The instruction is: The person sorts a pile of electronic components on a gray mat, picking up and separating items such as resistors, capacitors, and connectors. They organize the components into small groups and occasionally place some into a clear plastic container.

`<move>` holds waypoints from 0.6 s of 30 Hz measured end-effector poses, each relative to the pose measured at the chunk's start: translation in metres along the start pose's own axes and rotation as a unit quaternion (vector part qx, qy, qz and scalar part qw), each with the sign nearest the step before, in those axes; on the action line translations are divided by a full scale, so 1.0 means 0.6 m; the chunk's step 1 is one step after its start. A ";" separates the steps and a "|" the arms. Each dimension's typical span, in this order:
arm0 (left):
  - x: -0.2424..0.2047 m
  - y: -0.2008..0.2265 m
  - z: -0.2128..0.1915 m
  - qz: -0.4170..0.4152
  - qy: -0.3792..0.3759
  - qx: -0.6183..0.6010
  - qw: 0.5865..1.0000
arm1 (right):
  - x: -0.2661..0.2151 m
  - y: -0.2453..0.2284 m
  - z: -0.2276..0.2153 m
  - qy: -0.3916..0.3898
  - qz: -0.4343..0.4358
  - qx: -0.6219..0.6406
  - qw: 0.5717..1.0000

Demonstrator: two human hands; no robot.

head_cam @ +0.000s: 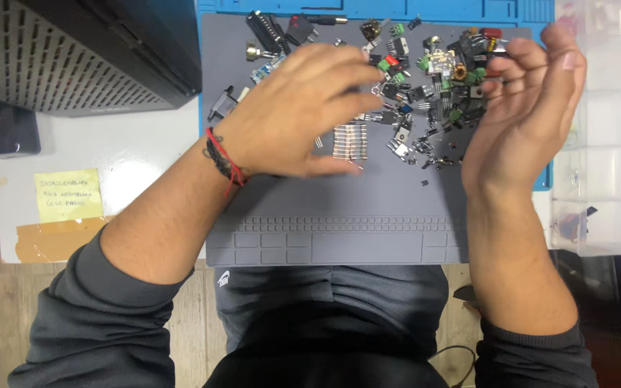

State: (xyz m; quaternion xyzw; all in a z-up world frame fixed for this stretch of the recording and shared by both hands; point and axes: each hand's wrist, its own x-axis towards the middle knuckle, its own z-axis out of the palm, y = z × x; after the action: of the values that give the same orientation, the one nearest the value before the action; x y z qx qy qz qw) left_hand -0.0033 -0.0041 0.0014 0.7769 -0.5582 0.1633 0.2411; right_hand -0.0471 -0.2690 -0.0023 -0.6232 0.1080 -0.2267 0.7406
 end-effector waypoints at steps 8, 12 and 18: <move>0.010 0.031 0.031 -0.019 -0.098 -0.016 0.995 | -0.002 0.007 -0.020 0.017 -0.038 0.003 0.999; 0.011 0.031 0.036 -0.039 -0.087 -0.005 0.995 | -0.002 0.004 -0.016 0.017 -0.037 0.015 0.999; 0.017 0.032 0.024 -0.049 -0.083 0.007 0.995 | 0.011 0.007 -0.035 0.035 -0.093 0.021 0.995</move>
State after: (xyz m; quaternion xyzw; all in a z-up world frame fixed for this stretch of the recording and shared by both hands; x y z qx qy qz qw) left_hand -0.0183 -0.0248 -0.0015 0.8157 -0.5365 0.0903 0.1965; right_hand -0.0498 -0.2896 -0.0100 -0.6069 0.0707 -0.3185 0.7247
